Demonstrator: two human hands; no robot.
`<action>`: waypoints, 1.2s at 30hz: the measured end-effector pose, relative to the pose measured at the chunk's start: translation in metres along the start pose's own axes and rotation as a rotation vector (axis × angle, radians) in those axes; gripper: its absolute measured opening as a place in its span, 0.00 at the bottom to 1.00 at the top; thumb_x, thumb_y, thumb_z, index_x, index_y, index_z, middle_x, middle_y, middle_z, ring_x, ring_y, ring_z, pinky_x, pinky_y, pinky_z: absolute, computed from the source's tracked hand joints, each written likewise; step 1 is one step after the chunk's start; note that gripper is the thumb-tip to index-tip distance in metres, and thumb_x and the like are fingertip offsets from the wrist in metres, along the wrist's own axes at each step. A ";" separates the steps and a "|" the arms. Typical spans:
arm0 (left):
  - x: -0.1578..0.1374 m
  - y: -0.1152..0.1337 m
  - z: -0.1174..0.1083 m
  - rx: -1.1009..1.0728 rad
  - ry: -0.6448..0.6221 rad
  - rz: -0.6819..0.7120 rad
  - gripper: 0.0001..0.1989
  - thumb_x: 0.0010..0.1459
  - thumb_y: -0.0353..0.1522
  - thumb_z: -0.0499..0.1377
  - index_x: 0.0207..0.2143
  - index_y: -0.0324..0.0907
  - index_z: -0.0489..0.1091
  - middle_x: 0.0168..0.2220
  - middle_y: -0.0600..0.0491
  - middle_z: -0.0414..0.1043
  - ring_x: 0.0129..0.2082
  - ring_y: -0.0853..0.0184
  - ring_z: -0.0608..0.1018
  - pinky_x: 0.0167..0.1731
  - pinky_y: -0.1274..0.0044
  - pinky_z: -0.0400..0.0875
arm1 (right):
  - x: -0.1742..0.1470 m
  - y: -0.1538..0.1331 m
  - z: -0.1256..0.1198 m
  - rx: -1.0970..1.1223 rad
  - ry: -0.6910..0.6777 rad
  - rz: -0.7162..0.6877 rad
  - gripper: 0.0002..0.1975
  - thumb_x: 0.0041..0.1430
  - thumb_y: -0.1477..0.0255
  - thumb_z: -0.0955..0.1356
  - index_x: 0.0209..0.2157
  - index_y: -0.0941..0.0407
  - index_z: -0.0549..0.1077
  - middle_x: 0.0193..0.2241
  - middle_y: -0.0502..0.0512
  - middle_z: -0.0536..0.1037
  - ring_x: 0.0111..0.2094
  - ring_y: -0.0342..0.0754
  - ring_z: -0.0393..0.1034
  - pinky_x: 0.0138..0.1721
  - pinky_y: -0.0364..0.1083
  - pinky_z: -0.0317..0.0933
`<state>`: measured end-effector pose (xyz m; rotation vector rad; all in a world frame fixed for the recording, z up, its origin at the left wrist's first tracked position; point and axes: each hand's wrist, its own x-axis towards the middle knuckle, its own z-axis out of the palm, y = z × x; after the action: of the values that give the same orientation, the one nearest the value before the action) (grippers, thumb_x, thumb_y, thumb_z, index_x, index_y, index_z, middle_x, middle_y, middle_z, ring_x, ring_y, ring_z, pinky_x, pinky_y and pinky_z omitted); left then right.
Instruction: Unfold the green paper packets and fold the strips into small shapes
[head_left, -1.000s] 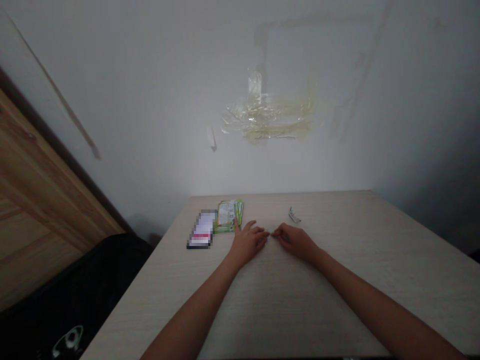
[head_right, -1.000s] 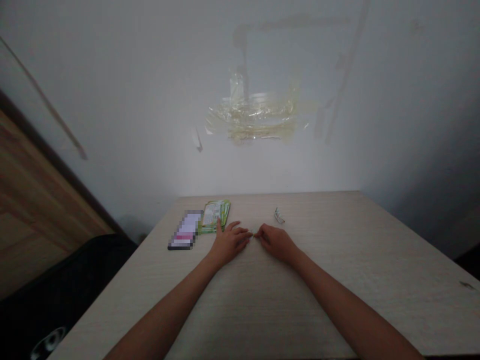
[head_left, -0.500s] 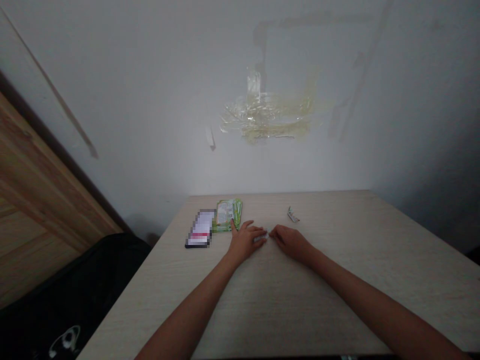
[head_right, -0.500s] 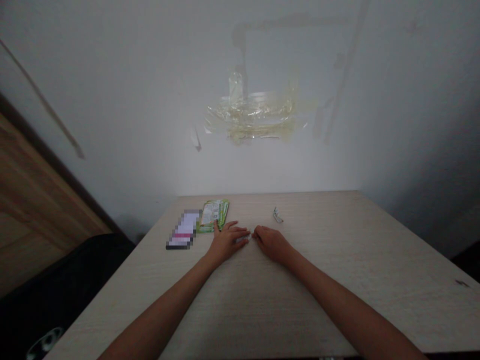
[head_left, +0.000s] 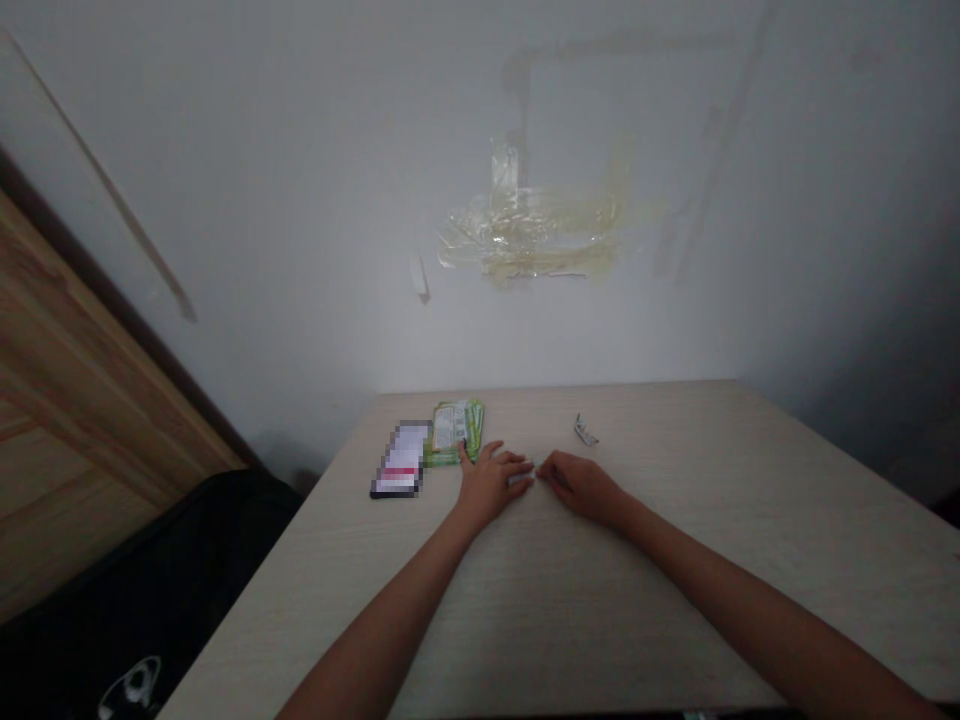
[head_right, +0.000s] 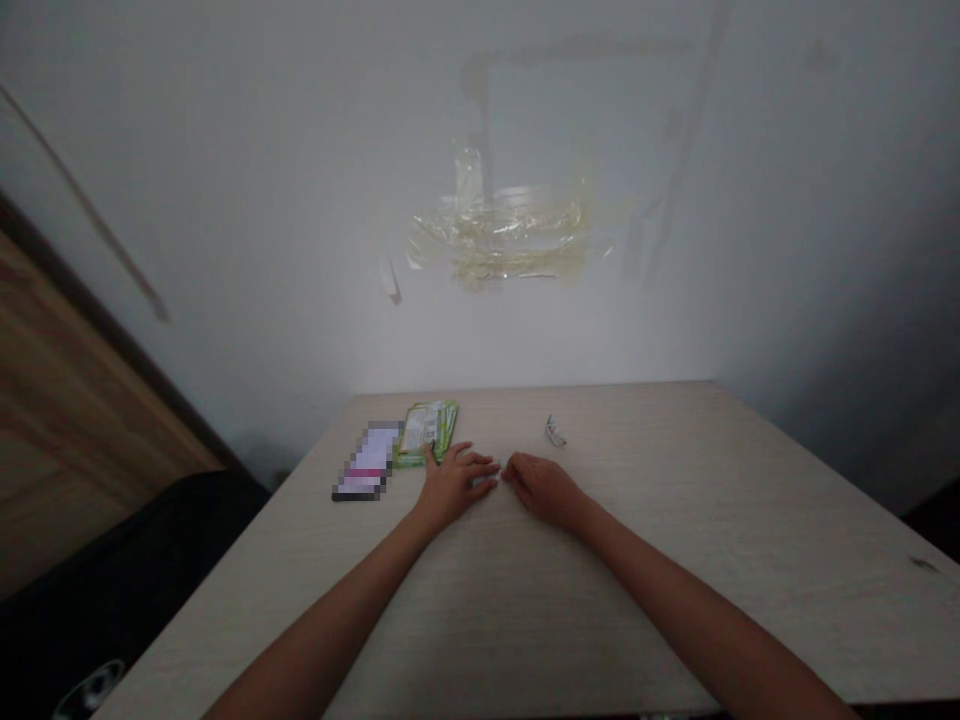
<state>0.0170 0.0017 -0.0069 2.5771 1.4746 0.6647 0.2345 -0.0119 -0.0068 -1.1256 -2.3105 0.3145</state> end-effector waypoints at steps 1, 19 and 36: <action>0.000 0.000 0.000 -0.003 -0.003 -0.004 0.13 0.59 0.44 0.60 0.47 0.63 0.74 0.51 0.58 0.75 0.62 0.51 0.62 0.57 0.39 0.23 | 0.000 0.001 0.001 -0.003 0.017 0.014 0.05 0.65 0.75 0.61 0.40 0.55 0.67 0.36 0.56 0.77 0.38 0.48 0.72 0.40 0.45 0.63; 0.001 0.000 -0.001 -0.022 -0.020 -0.021 0.13 0.58 0.44 0.60 0.47 0.65 0.73 0.52 0.59 0.75 0.63 0.50 0.61 0.55 0.38 0.20 | 0.006 0.010 0.004 -0.069 0.151 0.001 0.06 0.56 0.80 0.64 0.33 0.55 0.65 0.34 0.54 0.72 0.40 0.50 0.67 0.45 0.48 0.61; 0.001 0.001 -0.002 0.010 -0.019 -0.018 0.13 0.59 0.45 0.59 0.47 0.66 0.72 0.53 0.61 0.75 0.62 0.51 0.61 0.54 0.35 0.22 | 0.004 0.005 0.001 -0.003 0.118 -0.134 0.10 0.55 0.83 0.64 0.37 0.55 0.67 0.38 0.57 0.74 0.43 0.51 0.67 0.48 0.51 0.62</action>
<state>0.0174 0.0014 -0.0046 2.5669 1.4973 0.6307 0.2350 -0.0059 -0.0084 -0.9591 -2.2693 0.1891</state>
